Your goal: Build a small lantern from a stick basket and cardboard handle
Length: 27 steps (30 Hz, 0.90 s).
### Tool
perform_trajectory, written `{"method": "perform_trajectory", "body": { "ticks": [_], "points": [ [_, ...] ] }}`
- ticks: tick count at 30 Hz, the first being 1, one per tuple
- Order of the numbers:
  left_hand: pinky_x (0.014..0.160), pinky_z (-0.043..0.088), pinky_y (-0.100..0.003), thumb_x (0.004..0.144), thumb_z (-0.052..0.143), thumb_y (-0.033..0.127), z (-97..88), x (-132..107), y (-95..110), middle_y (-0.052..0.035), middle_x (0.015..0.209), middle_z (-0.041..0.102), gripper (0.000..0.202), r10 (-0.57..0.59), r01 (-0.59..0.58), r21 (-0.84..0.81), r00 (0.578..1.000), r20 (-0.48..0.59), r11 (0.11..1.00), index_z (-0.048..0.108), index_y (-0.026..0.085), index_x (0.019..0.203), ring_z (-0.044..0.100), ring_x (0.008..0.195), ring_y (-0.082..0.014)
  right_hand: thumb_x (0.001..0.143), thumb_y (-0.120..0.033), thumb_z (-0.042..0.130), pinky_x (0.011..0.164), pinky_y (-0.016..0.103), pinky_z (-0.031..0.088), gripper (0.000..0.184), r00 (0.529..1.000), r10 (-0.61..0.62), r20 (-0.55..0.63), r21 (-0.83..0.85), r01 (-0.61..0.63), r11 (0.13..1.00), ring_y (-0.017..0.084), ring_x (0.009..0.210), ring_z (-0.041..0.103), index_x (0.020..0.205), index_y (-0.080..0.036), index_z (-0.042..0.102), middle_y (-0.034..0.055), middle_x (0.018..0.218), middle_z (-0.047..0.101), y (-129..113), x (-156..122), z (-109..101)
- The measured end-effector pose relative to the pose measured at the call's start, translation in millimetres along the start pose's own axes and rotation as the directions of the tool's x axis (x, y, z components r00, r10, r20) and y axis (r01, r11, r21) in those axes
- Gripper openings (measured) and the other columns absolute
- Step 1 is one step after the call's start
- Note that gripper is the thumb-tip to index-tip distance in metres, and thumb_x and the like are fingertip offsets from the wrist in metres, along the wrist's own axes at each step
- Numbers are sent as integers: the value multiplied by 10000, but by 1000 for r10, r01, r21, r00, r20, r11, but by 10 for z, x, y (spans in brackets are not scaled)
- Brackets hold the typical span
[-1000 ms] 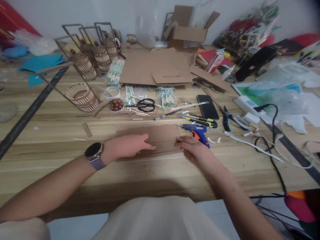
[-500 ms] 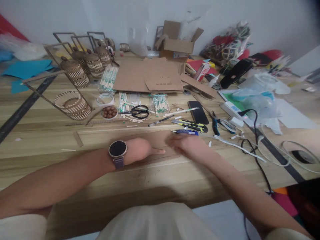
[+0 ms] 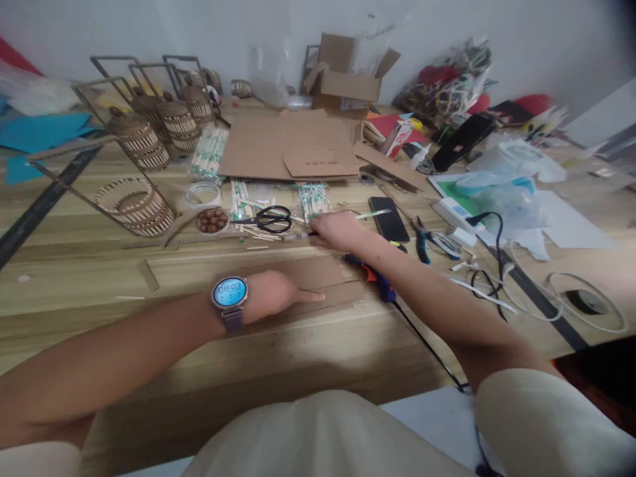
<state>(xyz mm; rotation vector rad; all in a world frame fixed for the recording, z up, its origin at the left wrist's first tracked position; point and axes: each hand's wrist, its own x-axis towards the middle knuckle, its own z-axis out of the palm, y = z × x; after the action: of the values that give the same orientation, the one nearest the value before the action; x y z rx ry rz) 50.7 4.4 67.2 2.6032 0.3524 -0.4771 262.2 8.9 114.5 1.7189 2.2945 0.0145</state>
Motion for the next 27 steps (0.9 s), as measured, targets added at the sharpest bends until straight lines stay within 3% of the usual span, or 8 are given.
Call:
{"method": "perform_trajectory", "body": {
  "ticks": [2,5,8,10,12,16,20,27],
  "points": [
    [672,431,-263,1040,447,302,-92,-19,56,17,596,634,448,-79,75,56,994,81,996,511,344,1482,535,530,-169,914,-247,539,678,320,456,250,998,38,-50,70,-35,997,293,930,690,1111,-136,645,159,1053,738,19,-161,-83],
    [646,399,-231,988,471,113,-207,-51,129,59,546,560,620,-91,62,142,973,211,988,400,365,1550,494,514,-143,856,-254,581,626,297,415,134,960,149,-238,378,-50,925,224,733,634,961,-176,609,68,808,694,24,-524,-79],
    [633,376,-211,964,452,47,-288,-87,183,84,477,470,682,-62,32,147,977,203,989,383,383,1553,474,521,-138,891,-280,572,620,282,440,113,830,343,-439,698,75,712,171,654,577,802,-227,526,6,731,616,-41,-960,138],
    [617,365,-212,950,474,48,-344,-113,225,85,454,449,672,-70,46,148,984,166,988,417,365,1540,468,520,-142,961,-322,540,624,288,475,128,756,492,-432,813,91,575,170,649,604,863,-240,551,-6,732,625,-109,-1218,347],
    [587,332,-219,871,527,-27,-404,-134,275,88,447,442,779,-76,39,183,976,202,982,415,348,1544,441,508,-143,980,-309,534,712,319,522,117,796,436,-419,786,78,614,194,763,676,966,-241,628,31,839,706,-172,-1400,537],
    [585,301,-235,831,488,-109,-470,-150,372,61,529,558,914,-108,54,221,964,244,974,345,422,1561,451,528,-146,978,-231,517,800,337,547,186,928,100,-360,612,154,776,223,916,713,908,-237,689,70,948,752,-233,-1494,744],
    [639,356,-261,962,399,14,-416,-186,429,-43,946,759,721,-138,104,213,979,153,972,391,453,1534,593,644,-168,939,-118,514,941,365,538,207,931,-52,-362,487,237,841,241,1149,680,927,-242,679,77,1196,744,-234,-1405,793],
    [640,389,-267,934,392,7,-201,-459,336,-102,1164,668,754,-124,89,331,989,84,939,341,429,1557,668,858,-231,943,-103,515,946,391,556,223,928,-119,-352,384,260,886,259,1179,666,949,-235,695,104,1250,732,-226,-1377,800]
  ]
}}
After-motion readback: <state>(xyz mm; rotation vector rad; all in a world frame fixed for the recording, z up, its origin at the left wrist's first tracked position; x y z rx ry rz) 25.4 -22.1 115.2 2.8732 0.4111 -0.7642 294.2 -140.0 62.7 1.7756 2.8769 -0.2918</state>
